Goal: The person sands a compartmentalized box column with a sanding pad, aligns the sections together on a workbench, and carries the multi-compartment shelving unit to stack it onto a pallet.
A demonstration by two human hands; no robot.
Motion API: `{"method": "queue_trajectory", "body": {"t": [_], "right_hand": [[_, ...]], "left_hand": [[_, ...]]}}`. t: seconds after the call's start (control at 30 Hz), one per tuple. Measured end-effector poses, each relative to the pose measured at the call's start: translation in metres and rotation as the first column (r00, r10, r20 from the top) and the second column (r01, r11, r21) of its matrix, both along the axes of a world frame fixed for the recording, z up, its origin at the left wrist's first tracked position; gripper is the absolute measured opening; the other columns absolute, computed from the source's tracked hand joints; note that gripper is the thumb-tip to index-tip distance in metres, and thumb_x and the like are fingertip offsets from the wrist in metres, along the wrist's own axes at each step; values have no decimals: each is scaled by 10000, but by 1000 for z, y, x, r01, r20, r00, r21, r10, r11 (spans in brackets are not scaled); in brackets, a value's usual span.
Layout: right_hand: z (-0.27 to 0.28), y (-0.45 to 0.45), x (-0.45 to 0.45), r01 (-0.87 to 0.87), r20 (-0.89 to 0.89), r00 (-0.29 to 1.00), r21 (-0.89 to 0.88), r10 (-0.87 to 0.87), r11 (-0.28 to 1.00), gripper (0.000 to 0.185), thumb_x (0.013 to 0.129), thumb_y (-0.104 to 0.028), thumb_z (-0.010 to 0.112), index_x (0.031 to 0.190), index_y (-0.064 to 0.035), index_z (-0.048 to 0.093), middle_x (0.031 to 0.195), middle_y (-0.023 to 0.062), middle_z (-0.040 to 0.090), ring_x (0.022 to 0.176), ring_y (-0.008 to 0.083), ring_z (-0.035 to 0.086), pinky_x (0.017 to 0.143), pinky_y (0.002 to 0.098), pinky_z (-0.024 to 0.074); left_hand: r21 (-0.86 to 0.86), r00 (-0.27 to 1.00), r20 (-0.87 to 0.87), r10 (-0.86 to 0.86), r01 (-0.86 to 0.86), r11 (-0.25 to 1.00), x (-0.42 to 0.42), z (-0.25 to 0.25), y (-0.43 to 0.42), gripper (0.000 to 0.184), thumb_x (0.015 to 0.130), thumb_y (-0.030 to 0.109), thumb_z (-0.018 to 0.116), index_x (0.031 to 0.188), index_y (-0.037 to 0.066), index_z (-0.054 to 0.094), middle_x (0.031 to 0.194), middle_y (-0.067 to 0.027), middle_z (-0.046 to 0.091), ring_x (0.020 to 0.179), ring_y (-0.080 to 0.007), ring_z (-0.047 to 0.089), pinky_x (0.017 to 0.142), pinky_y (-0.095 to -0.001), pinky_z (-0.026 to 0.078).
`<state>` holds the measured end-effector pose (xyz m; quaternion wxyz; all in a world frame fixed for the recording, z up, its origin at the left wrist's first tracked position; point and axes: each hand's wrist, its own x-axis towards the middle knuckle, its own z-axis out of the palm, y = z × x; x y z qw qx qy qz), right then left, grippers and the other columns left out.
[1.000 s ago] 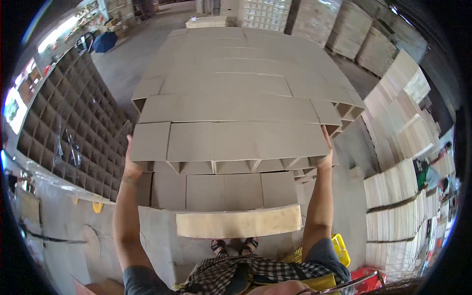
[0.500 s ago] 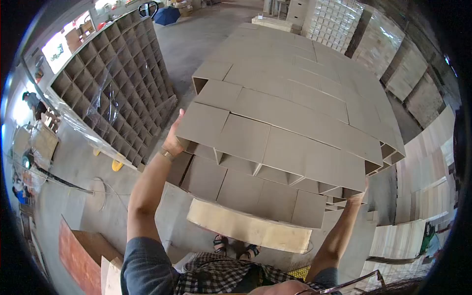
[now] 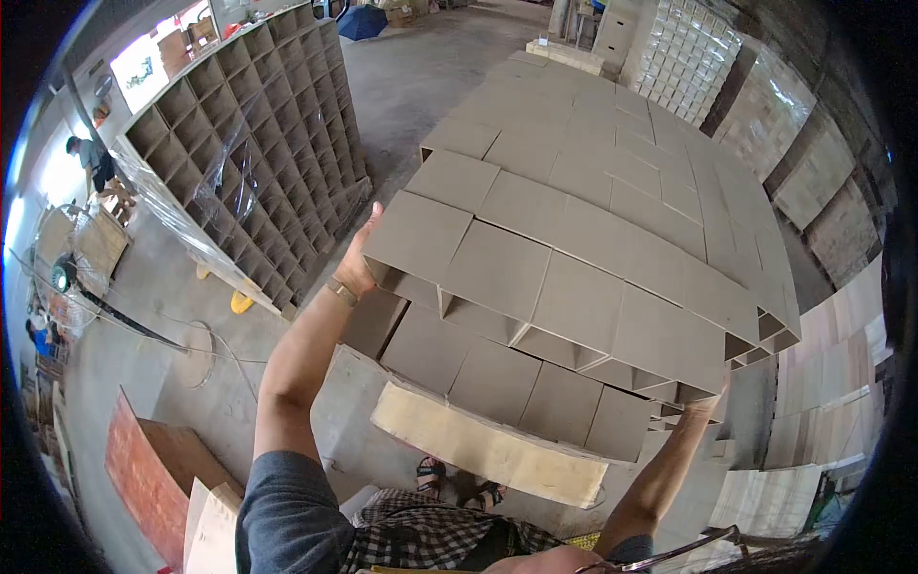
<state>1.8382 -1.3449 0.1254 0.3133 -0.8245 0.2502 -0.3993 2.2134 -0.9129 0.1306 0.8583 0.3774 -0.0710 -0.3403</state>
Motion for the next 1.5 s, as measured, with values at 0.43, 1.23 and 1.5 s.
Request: {"method": "queue_trajectory", "body": {"t": [0.43, 1.23, 1.5], "right_hand": [[-29, 0, 11, -85, 164, 986, 330, 32, 940, 258, 794, -128, 519, 1022, -8, 522, 938, 74, 581, 841, 163, 556, 716, 283, 466], [-38, 0, 10, -123, -87, 987, 103, 132, 987, 283, 857, -182, 407, 1091, -42, 481, 1046, 77, 538, 943, 221, 512, 888, 335, 360], [-1, 41, -3, -359, 554, 829, 631, -75, 687, 523, 895, -389, 280, 1259, -19, 348, 1294, 115, 357, 1200, 226, 315, 1019, 344, 175]], "left_hand": [[-26, 999, 28, 19, -18, 1000, 31, -23, 18, 451, 871, 437, 363, 1057, 48, 496, 960, -58, 566, 861, -157, 547, 759, -291, 454], [-4, 1000, 21, -18, 18, 1000, 53, -28, 28, 572, 813, 544, 400, 1043, 32, 510, 946, -44, 560, 876, -156, 520, 768, -278, 431], [37, 970, 186, -160, 155, 987, 67, -11, 12, 670, 824, 572, 321, 1178, 12, 417, 1099, -95, 512, 1008, -196, 491, 870, -330, 394]]}}
